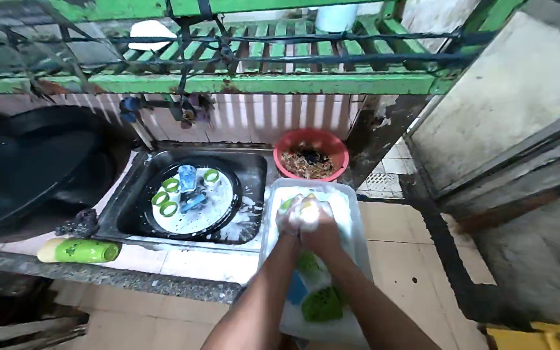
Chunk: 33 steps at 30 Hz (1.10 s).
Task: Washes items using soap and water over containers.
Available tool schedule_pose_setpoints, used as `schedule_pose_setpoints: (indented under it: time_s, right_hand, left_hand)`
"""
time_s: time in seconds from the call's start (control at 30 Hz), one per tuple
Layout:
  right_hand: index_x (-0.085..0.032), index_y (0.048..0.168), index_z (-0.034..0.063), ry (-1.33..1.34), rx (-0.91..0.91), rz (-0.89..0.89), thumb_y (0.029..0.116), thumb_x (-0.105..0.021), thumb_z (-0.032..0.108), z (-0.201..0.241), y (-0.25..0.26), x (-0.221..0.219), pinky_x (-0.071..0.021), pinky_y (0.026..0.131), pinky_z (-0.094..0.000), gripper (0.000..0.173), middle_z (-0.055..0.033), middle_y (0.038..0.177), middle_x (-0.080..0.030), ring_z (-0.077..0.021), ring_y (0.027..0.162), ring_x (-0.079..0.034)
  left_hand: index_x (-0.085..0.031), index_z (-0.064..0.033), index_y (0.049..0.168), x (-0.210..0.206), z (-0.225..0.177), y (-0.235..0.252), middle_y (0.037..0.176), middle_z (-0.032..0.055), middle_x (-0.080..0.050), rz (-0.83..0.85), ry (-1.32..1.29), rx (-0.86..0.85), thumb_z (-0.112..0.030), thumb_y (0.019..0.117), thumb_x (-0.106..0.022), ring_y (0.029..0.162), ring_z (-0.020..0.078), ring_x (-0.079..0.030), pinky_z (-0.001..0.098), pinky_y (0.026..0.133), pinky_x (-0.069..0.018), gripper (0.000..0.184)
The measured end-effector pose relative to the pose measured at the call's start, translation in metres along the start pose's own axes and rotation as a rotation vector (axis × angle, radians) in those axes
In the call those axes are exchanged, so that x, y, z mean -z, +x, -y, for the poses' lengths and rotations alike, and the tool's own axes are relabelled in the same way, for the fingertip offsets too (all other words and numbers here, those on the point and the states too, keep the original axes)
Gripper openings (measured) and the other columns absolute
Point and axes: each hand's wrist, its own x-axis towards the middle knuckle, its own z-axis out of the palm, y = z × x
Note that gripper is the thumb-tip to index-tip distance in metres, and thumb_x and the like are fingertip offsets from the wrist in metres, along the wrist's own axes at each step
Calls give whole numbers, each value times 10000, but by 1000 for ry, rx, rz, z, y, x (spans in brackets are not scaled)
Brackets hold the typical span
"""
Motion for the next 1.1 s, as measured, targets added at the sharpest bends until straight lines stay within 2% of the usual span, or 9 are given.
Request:
schedule_pose_setpoints:
  time_s: [0.1, 0.3, 0.4, 0.47, 0.57, 0.7, 0.9, 1.0, 1.1]
  right_hand:
    - [-608, 1306, -16, 99, -97, 16, 1029, -597, 276, -15, 29, 7, -488, 1032, -576, 402, -249, 1239, -657, -373, 1186, -627]
    - [-533, 1401, -58, 190, -202, -6, 959, -658, 132, 4, -21, 2, -497, 1035, -555, 497, -281, 1293, -623, -388, 1208, -616]
    - [-611, 1154, 85, 908, -433, -34, 1098, -407, 332, -18, 2, -11, -557, 626, -367, 325, -69, 887, -654, -162, 751, -642]
    - [-592, 1178, 102, 1085, -563, -4, 1104, -382, 365, -9, -7, -9, -546, 575, -347, 345, -68, 867, -648, -163, 708, -637]
    - [-575, 1313, 66, 922, -580, -25, 1077, -530, 312, 9, -27, -1, -577, 764, -397, 344, -119, 1092, -670, -207, 934, -664]
    - [-520, 1418, 97, 462, -2, -121, 878, -722, 124, 22, -30, 25, -607, 879, -356, 578, -59, 1214, -678, -125, 1044, -678]
    - [-712, 1206, 35, -179, 801, 315, 768, -817, 1, 45, 24, -9, -423, 1155, -498, 451, -132, 1247, -702, -292, 1241, -628]
    - [-693, 1268, -4, -326, 638, 632, 826, -811, 16, 63, 31, -45, -210, 1269, -486, 458, -196, 1364, -644, -362, 1408, -485]
    - [-657, 1220, -70, 176, 228, 438, 869, -727, -10, 59, 30, -104, -536, 1005, -444, 363, -214, 1170, -694, -283, 1110, -670]
  left_hand:
    - [-516, 15, 1452, -6, 18, -17, 1421, 234, -574, 93, 57, -32, -205, 1098, -484, 1310, 314, -556, 464, 1121, -443, 418]
    - [-577, 76, 1271, -7, 3, -5, 1076, 190, -701, -111, -314, -111, -99, 965, -691, 948, 208, -689, 381, 889, -577, 371]
    - [-432, -107, 1441, -10, 8, -24, 1210, 158, -656, -86, -248, -241, -204, 820, -809, 1017, 238, -675, 437, 848, -588, 733]
    - [-403, -116, 1507, -6, 0, -18, 1274, 185, -643, -76, -118, -350, -244, 739, -846, 1073, 265, -677, 467, 887, -588, 895]
    - [-438, -55, 1490, 13, -8, 11, 1257, 158, -667, 0, -85, -450, -224, 635, -872, 1095, 206, -682, 406, 939, -586, 973]
    - [-513, -73, 1431, 80, -40, 33, 1249, 131, -683, 279, 230, -504, -176, 625, -902, 1129, 211, -677, 442, 993, -568, 900]
    - [-561, -49, 1390, 163, -64, 65, 1220, 138, -693, 889, 715, -537, 32, 628, -913, 1114, 232, -677, 447, 980, -561, 844]
    - [-560, -76, 1423, 189, -51, 81, 1278, 144, -676, 987, 923, -534, -51, 651, -936, 1173, 258, -654, 468, 1024, -524, 860]
    - [-567, -72, 1436, 208, -31, 84, 1373, 154, -638, 676, 1077, -764, -219, 736, -902, 1268, 307, -615, 533, 1018, -521, 790]
